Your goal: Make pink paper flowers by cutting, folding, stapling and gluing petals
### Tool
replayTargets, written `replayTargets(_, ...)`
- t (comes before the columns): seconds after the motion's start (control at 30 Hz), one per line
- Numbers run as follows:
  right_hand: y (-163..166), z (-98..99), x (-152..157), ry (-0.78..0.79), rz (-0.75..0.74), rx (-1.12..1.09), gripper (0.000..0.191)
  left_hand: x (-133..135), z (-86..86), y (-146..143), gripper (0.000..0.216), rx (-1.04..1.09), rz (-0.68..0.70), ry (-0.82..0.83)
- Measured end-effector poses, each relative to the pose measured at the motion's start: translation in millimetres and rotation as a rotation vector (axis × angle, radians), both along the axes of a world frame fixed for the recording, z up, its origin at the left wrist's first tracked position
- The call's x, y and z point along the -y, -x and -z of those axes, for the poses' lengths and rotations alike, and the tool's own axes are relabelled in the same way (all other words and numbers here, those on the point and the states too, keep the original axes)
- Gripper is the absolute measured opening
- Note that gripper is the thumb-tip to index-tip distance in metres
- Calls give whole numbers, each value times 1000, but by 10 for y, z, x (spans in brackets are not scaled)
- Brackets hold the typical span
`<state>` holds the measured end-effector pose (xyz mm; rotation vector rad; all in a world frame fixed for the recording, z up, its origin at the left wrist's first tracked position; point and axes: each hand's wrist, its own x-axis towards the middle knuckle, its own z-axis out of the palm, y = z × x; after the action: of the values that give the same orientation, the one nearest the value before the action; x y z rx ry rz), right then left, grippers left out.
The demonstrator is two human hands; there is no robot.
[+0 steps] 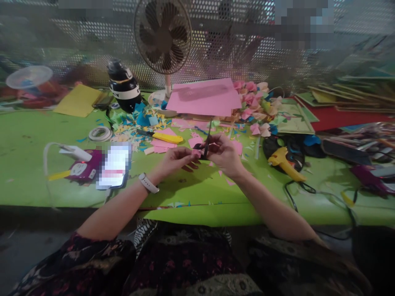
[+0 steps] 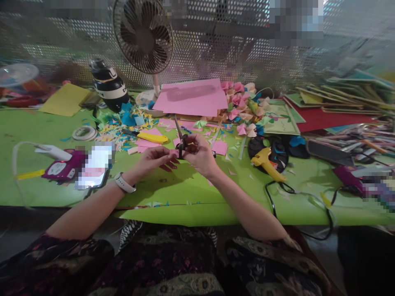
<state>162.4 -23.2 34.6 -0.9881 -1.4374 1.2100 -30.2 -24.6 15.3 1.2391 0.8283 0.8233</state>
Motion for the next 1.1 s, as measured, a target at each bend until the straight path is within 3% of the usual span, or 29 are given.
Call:
replayTargets(0.23,-43,-32,-36,24,34,32,48,-39,-8,24,36,60,-116,38)
replayTargets(0.43,-70,-50,-11,181,-61,274,47,-66,-46,61,42,189,-242,75)
replayTargets(0.63,-49,-98,37,203,-100,362,50,-72,-80,94,40,260,-336,57)
replayTargets(1.1,-37,-155,80,258,-201,378,47,-92,-79,117,32,318,-353,98)
